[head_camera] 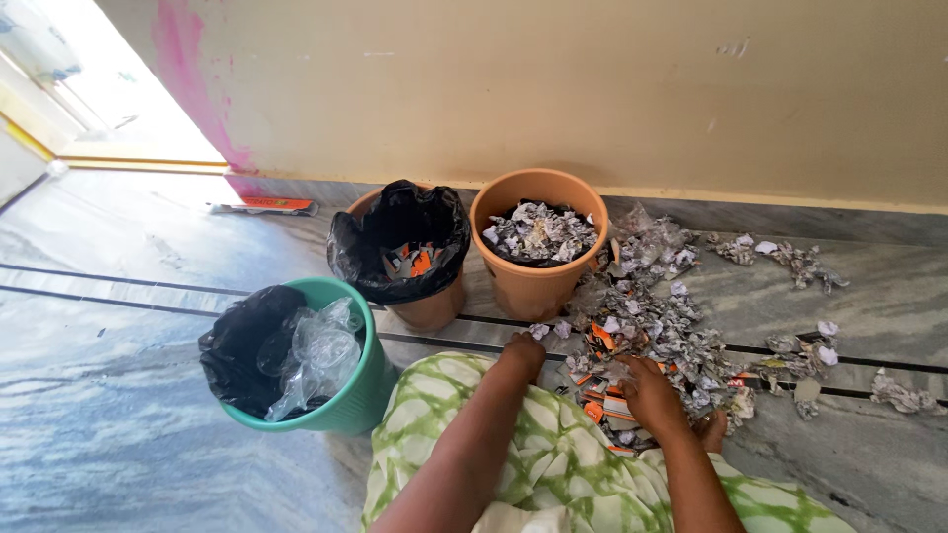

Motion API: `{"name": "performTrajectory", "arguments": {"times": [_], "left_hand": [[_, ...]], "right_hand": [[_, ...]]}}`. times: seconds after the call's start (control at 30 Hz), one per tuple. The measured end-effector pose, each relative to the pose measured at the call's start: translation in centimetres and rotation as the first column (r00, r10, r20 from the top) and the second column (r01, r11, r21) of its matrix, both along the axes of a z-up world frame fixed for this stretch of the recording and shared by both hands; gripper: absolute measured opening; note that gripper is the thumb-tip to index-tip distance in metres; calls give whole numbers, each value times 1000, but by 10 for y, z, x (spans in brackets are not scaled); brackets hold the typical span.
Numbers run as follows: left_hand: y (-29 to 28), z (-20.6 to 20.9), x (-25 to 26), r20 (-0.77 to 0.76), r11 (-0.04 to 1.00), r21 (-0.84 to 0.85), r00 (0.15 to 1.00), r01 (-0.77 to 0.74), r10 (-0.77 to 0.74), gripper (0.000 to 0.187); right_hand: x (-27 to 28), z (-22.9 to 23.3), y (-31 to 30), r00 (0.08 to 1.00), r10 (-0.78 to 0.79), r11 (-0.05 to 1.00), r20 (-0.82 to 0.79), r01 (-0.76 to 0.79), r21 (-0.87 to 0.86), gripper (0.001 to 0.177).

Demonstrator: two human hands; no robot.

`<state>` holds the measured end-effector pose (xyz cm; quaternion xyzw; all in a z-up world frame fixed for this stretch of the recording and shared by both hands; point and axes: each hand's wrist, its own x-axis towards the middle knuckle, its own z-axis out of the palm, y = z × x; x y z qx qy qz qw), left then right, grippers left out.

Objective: The person sits on the floor and sorts a pile of mixed waste by hand. They separate crumpled paper and plastic wrappers into different buckets, placing paper into a brown bucket and plastic into a green bucket.

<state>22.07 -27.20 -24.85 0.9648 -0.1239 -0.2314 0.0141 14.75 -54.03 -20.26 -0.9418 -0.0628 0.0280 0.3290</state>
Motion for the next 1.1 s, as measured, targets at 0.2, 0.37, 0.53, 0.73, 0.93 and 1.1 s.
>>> {"name": "performTrajectory", "arguments": {"times": [0.2,0.37,0.53,0.73,0.93,1.1], "left_hand": [[-1,75,-39,153,980,-174,985,99,-73,49],[9,105,-73,490,831,-514,868,213,80,35],[31,151,-127,498,553,-798,778,240,382,27],[137,212,-204,499,439,-865,493,241,713,47],[277,246,-245,794,818,-547,200,-177,574,62],[356,215,-224,804,877,-327,385,-351,454,59]], "right_hand": [[-8,-6,2,997,49,994,65,-55,90,54],[-26,18,15,991,-12,995,135,-2,97,46],[-54,67,55,980,-96,972,171,56,228,45],[-74,140,163,964,156,879,216,-235,414,37],[-76,191,320,766,518,718,382,-632,293,37],[-71,173,440,502,705,600,501,-799,-45,47]]}}
